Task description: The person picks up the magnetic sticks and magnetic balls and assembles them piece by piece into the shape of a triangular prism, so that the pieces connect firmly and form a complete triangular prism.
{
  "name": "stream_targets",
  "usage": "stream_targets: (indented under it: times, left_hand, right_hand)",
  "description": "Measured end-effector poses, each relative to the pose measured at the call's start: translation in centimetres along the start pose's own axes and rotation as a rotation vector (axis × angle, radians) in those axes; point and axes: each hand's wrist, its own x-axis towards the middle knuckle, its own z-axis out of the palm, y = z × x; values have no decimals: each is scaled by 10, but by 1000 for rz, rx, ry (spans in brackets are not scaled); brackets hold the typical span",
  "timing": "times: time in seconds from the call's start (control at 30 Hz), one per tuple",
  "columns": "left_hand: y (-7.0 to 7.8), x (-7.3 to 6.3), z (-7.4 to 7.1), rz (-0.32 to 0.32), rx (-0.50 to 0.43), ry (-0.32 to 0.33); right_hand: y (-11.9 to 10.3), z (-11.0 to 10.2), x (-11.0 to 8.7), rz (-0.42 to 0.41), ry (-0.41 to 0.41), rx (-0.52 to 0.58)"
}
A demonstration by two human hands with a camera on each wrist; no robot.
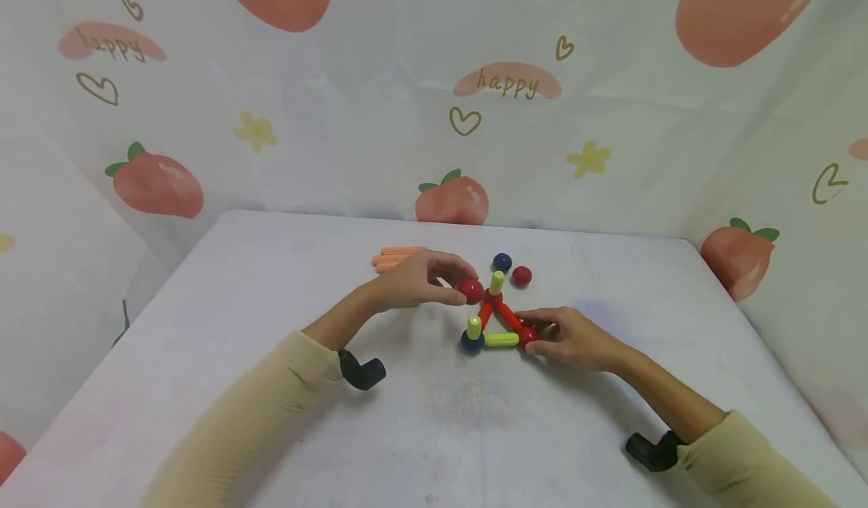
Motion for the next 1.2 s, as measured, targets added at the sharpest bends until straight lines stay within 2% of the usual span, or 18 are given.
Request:
stream_targets:
  times: [0.13, 0.23, 0.4, 0.57, 0.7, 0.77, 1.0, 1.1, 1.2]
  left_hand:
    - [1, -8, 4, 19, 9, -76]
    - [0, -8, 8, 37, 32, -90]
    - [-1, -3, 12, 30, 61, -52]
    - [-4, -2, 14, 10, 75, -51]
    - [-2, -4, 12, 43, 47, 3]
    - [1, -6, 11, 57, 23, 7]
    - [7, -10, 15, 62, 47, -139]
    - [7, -8, 17, 68, 57, -142]
    - [6, -7, 18, 64, 58, -118]
  right_hand:
    - [-1, 0, -1, -6, 2, 0]
    - [0, -1, -1, -10, 0, 0]
    - [1, 1, -2, -14, 2, 4]
    - [1, 2, -2, -15, 1, 0]
    - [2, 1, -2, -10, 3, -2]
    - [1, 1, -2, -8, 4, -5]
    - [-1, -1, -2, -28, 1, -7]
    - [-2, 0, -2, -19, 1, -5]
    - [-2, 0, -2, -12, 1, -3]
